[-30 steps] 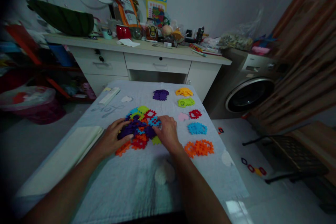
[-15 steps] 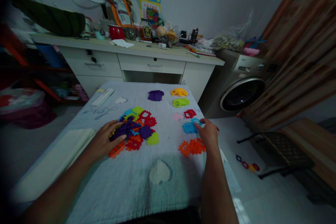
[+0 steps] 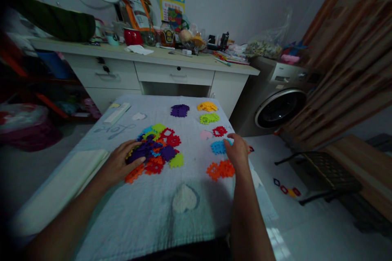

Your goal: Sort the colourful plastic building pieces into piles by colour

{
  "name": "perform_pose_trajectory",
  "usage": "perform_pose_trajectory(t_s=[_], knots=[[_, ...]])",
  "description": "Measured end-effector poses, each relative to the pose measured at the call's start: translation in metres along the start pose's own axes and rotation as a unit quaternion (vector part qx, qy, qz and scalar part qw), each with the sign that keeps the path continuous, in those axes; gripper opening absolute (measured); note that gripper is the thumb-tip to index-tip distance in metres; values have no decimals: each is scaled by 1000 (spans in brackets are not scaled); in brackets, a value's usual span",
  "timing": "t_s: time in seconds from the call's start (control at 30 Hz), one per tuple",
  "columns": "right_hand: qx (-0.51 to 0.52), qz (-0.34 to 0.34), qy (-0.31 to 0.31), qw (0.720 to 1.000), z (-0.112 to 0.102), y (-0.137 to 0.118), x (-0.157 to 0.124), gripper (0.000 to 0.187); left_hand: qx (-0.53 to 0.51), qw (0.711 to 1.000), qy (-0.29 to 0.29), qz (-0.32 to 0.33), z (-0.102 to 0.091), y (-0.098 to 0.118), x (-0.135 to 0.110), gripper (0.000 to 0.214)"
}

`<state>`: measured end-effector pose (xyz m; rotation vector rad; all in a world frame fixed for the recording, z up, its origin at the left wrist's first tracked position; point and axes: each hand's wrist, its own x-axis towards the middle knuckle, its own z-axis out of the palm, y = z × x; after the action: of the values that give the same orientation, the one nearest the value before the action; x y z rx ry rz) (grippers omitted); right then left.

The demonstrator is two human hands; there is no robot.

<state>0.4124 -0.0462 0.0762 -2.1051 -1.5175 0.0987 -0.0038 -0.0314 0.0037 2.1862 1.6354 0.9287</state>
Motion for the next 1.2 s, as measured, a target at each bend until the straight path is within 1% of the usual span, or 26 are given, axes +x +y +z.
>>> perform_pose_trajectory(t_s=[0.03, 0.1, 0.17, 0.23, 0.33, 0.4, 0.47, 0.53, 0.63, 0.77, 0.93, 1.07, 1.2], knots=[[21, -32, -6, 999, 0, -8, -1, 28, -1, 1000, -2, 1, 0, 0, 0, 61], [63, -96, -42, 993, 3, -30, -5, 26, -2, 1000, -5, 4, 0, 0, 0, 61], [96, -159, -92, 978, 10, -57, -13, 27, -1, 1000, -8, 6, 0, 0, 0, 61], [107, -217, -140, 960, 22, -85, -25, 27, 1, 1000, -15, 3, 0, 0, -1, 65], [77, -271, -191, 940, 45, -119, -46, 29, 11, 1000, -28, -5, 0, 0, -2, 76], [57, -277, -204, 937, 60, -132, -58, 38, 19, 999, -36, -8, -1, 1, -3, 83], [51, -266, -203, 941, 72, -137, -66, 49, 23, 999, -44, -4, -1, 1, -4, 88], [57, -255, -200, 944, 81, -136, -69, 53, 26, 999, -47, 3, -2, 2, -4, 90], [76, -254, -196, 944, 87, -131, -68, 48, 29, 999, -46, 5, -2, 3, -5, 90], [103, -247, -171, 948, 91, -127, -65, 46, 30, 999, -42, 5, -2, 4, -4, 87], [133, -238, -154, 950, 97, -121, -63, 37, 33, 999, -27, 12, 1, 2, -3, 85], [155, -236, -129, 951, 98, -119, -62, 35, 32, 999, -25, 13, 2, 1, -3, 82], [169, -237, -125, 949, 97, -120, -63, 32, 26, 999, -20, 13, 2, 0, -3, 78]])
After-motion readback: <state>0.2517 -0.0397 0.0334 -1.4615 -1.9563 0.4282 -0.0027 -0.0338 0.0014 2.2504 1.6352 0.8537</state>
